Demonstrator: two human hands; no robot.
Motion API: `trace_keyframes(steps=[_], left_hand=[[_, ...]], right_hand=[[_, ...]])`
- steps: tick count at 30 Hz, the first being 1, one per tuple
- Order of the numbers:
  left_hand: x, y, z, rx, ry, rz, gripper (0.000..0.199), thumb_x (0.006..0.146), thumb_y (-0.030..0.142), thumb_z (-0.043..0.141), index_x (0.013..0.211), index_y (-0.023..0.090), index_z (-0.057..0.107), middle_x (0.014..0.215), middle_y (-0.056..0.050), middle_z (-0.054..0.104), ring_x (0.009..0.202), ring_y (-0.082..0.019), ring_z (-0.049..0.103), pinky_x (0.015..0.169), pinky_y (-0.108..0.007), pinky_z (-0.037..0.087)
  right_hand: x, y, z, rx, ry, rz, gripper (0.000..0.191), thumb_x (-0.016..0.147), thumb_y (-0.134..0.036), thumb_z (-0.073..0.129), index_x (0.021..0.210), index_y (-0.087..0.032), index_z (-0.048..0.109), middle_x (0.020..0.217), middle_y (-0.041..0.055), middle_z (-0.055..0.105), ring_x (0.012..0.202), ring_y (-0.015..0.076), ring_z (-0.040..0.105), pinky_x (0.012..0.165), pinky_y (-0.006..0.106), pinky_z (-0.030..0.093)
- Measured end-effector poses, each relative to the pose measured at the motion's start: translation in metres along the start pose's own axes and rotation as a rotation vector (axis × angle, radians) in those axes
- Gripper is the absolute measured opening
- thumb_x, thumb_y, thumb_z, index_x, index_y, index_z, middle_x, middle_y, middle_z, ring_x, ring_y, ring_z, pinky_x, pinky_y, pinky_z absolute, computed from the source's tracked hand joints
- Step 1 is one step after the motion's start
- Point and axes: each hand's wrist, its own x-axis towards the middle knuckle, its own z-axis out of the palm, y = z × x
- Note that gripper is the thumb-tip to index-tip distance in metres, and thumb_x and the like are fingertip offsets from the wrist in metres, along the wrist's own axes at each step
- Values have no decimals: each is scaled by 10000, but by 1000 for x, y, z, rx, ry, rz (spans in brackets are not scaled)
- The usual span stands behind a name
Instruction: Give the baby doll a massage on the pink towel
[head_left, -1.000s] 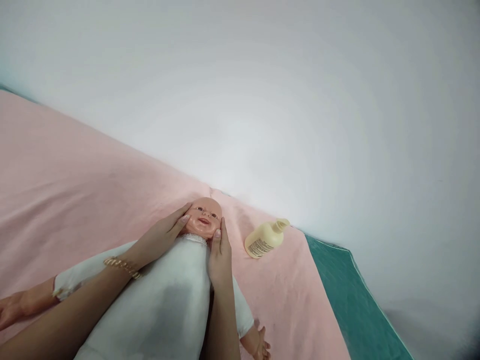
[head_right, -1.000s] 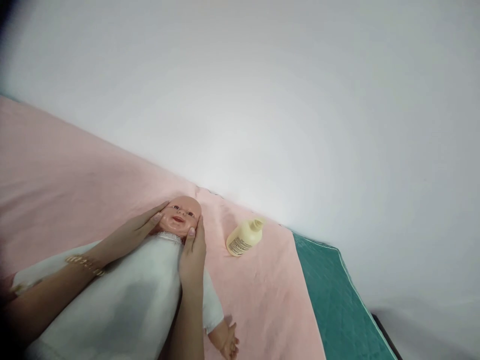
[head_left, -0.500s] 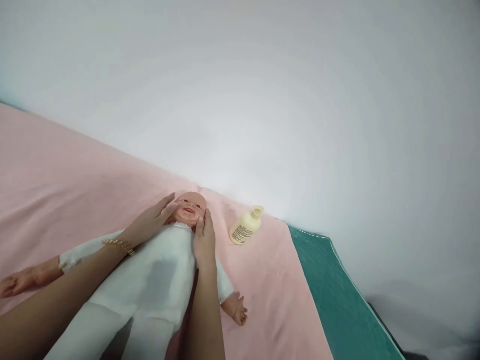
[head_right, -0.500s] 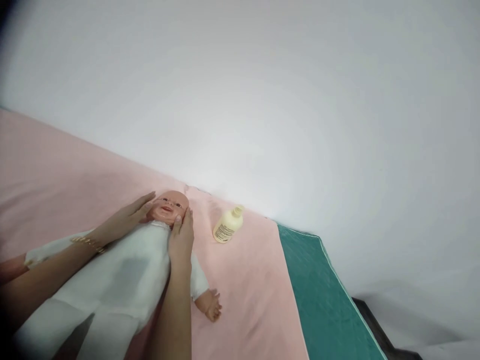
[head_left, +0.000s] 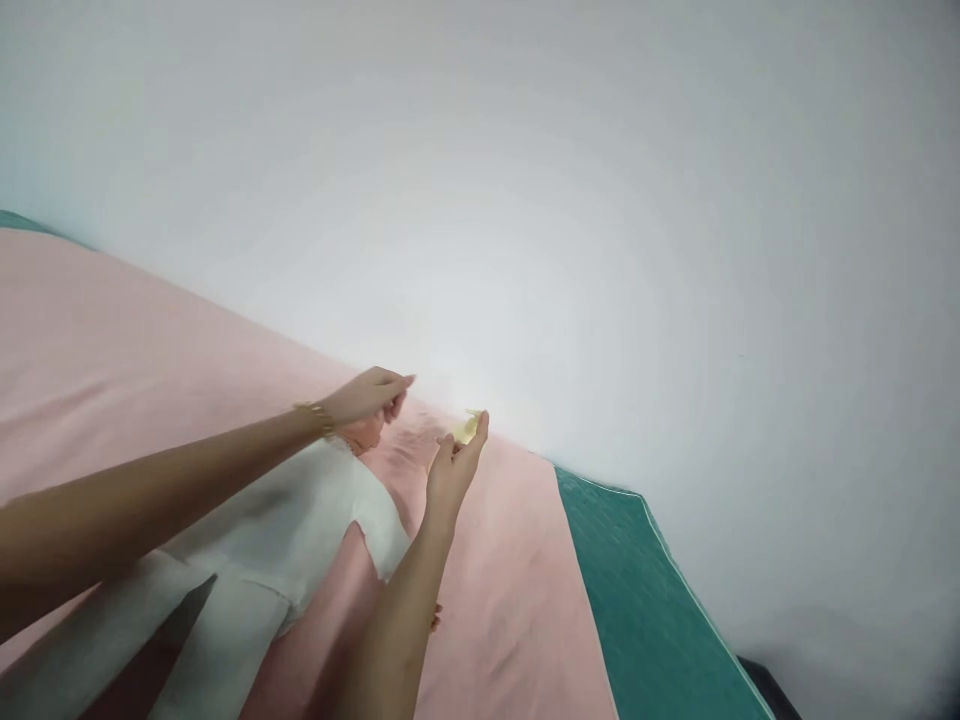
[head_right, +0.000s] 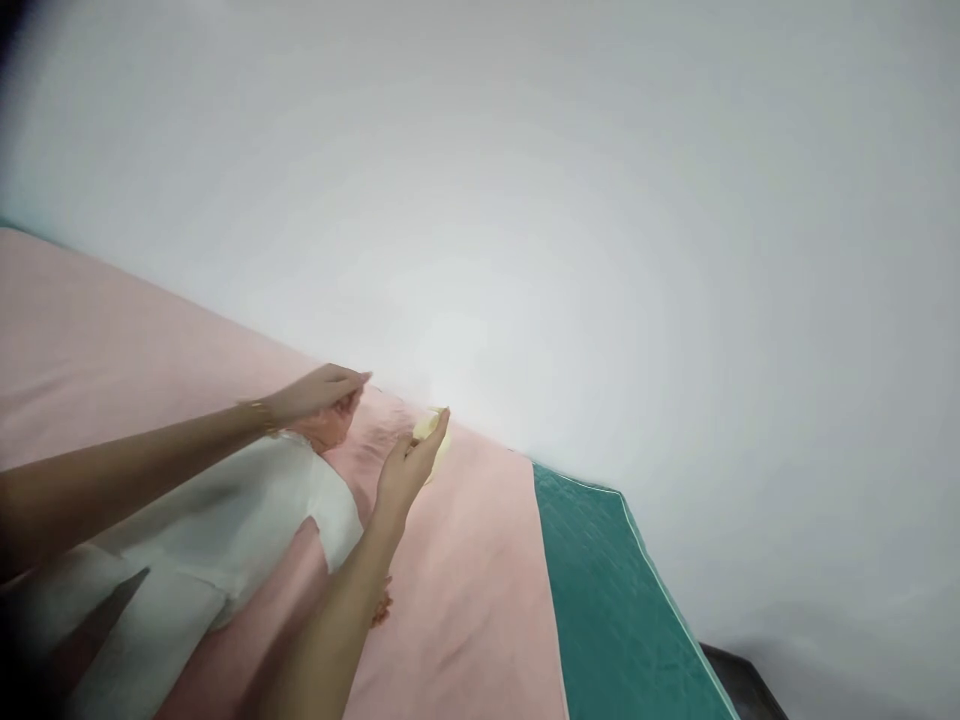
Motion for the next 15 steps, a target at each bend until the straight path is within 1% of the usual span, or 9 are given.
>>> trace_keyframes(steps=[2,3,5,7,9,11,15], left_hand=[[16,7,26,-9,-69,3,593,878,645,462,556,153,533,557,-32,600,540,-148,606,619,-272,507],[23,10,38,-8,-78,-2,577,890,627,478,584,144,556,578,-31,610,556,-148,616,636,-278,513],[32,14,59,-8,-82,-13,486,928,551,508,735,119,622,687,-29,644,627,-149,633,670,-300,528],[37,19,76,-15,-80,-10,360,947,455,543,942,109,643,871,-46,663,756,-163,646,722,-331,544],[39,22,88,-31,-82,12,313,944,391,571,1090,119,621,1043,-69,640,890,-200,638,780,-365,549],[38,24,97,-50,-82,45,326,937,366,584,1157,127,602,1140,-83,609,974,-235,620,825,-394,543],[33,23,108,-82,-83,108,316,948,350,567,1188,147,594,1204,-95,583,1027,-244,601,865,-408,530]], right_hand=[[0,1,-1,29,12,18,678,886,-261,385,1521,-206,155,1346,134,531,869,177,641,827,329,498],[0,1,-2,41,20,32,672,885,-268,394,1517,-224,172,1374,125,509,885,176,641,829,328,500],[0,1,-3,61,-3,40,662,892,-280,393,1515,-242,173,1431,118,456,962,179,640,864,334,500],[0,1,-5,94,-39,40,659,899,-282,383,1517,-245,157,1463,117,425,1072,185,624,920,345,490],[1,2,-7,132,-63,33,662,899,-276,385,1517,-234,151,1484,118,401,1204,188,564,988,357,459],[3,5,-8,140,-60,32,664,889,-256,388,1513,-226,163,1485,116,403,1279,188,508,1029,368,434],[5,10,-11,91,-63,49,683,863,-226,389,1507,-258,160,1486,101,403,1266,193,520,1015,388,455]])
